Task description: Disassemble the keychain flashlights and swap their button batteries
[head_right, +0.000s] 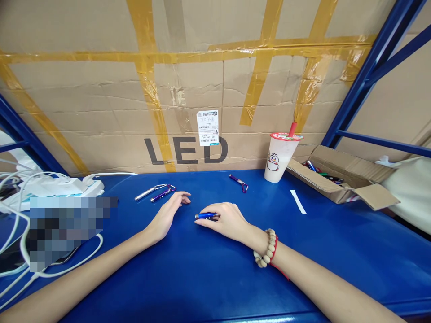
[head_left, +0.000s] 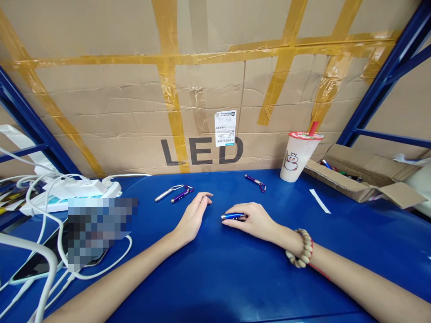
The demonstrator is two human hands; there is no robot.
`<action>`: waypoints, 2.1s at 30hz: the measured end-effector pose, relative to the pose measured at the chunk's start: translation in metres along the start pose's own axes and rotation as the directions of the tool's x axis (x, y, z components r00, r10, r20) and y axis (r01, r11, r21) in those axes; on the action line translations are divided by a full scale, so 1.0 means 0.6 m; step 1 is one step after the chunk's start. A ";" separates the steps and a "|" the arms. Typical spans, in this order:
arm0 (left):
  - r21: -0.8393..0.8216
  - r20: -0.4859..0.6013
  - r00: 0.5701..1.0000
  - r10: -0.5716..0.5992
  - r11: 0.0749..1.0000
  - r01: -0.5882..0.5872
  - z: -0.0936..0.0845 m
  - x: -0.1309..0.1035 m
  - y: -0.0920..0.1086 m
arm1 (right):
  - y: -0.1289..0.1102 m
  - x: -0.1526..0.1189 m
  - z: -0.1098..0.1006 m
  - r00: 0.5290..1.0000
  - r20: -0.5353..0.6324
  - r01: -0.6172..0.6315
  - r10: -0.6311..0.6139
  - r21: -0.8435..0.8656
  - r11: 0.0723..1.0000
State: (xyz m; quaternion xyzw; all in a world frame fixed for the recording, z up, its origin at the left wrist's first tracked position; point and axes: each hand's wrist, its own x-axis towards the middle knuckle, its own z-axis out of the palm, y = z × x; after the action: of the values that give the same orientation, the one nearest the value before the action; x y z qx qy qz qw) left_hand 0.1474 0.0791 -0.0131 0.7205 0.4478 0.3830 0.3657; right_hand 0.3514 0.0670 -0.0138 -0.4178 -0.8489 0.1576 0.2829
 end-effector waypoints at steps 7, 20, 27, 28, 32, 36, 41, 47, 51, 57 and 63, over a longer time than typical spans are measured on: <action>0.002 -0.003 1.000 -0.015 1.000 0.015 0.000 0.001 0.002 | 0.006 0.001 0.003 1.000 -0.007 0.000 0.000 -0.028 1.000; 0.004 0.007 1.000 -0.028 1.000 0.028 0.000 0.000 0.004 | 0.006 0.001 -0.001 0.999 0.017 -0.034 0.033 0.027 0.999; 0.006 -0.003 0.999 -0.032 0.999 0.032 0.001 -0.001 0.008 | 0.003 -0.001 -0.001 0.999 0.020 -0.026 0.025 0.017 1.000; 0.008 -0.005 1.000 -0.029 1.000 0.030 0.001 -0.001 0.008 | 0.001 -0.001 -0.001 0.999 0.018 -0.028 0.028 0.016 0.999; 0.020 -0.016 1.000 -0.026 0.999 0.026 0.001 -0.001 0.009 | -0.001 -0.001 -0.002 0.999 0.020 -0.032 0.032 0.008 0.999; 0.056 -0.012 1.000 -0.027 0.998 0.028 0.001 -0.001 0.010 | 0.002 -0.001 -0.001 1.000 -0.021 -0.023 0.022 -0.018 1.000; 0.228 -0.039 0.999 -0.008 0.973 0.016 0.001 -0.001 0.008 | 0.014 0.000 -0.003 0.997 -0.042 -0.074 0.069 -0.130 0.989; 0.499 -0.056 0.997 0.050 0.866 -0.015 0.001 -0.001 -0.004 | 0.048 0.006 -0.024 0.977 -0.111 -0.209 0.183 -0.311 0.927; 0.687 -0.071 0.993 0.099 0.726 -0.023 0.005 -0.008 -0.010 | 0.077 0.011 -0.038 0.964 -0.163 -0.256 0.210 -0.357 0.898; 0.858 -0.239 0.960 0.145 0.495 0.139 0.001 -0.012 -0.017 | 0.105 0.017 -0.042 0.961 -0.189 -0.260 0.200 -0.395 0.881; 0.832 -0.239 0.965 0.106 0.536 0.147 -0.006 -0.011 -0.015 | 0.122 0.017 -0.035 0.949 -0.234 -0.295 0.212 -0.419 0.858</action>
State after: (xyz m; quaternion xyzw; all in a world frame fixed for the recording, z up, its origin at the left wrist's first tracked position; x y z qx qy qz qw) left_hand 0.1391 0.0767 -0.0210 0.7448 0.6289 0.2063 -0.0845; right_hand 0.4048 0.1195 -0.0303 -0.5926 -0.7704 -0.0451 0.2307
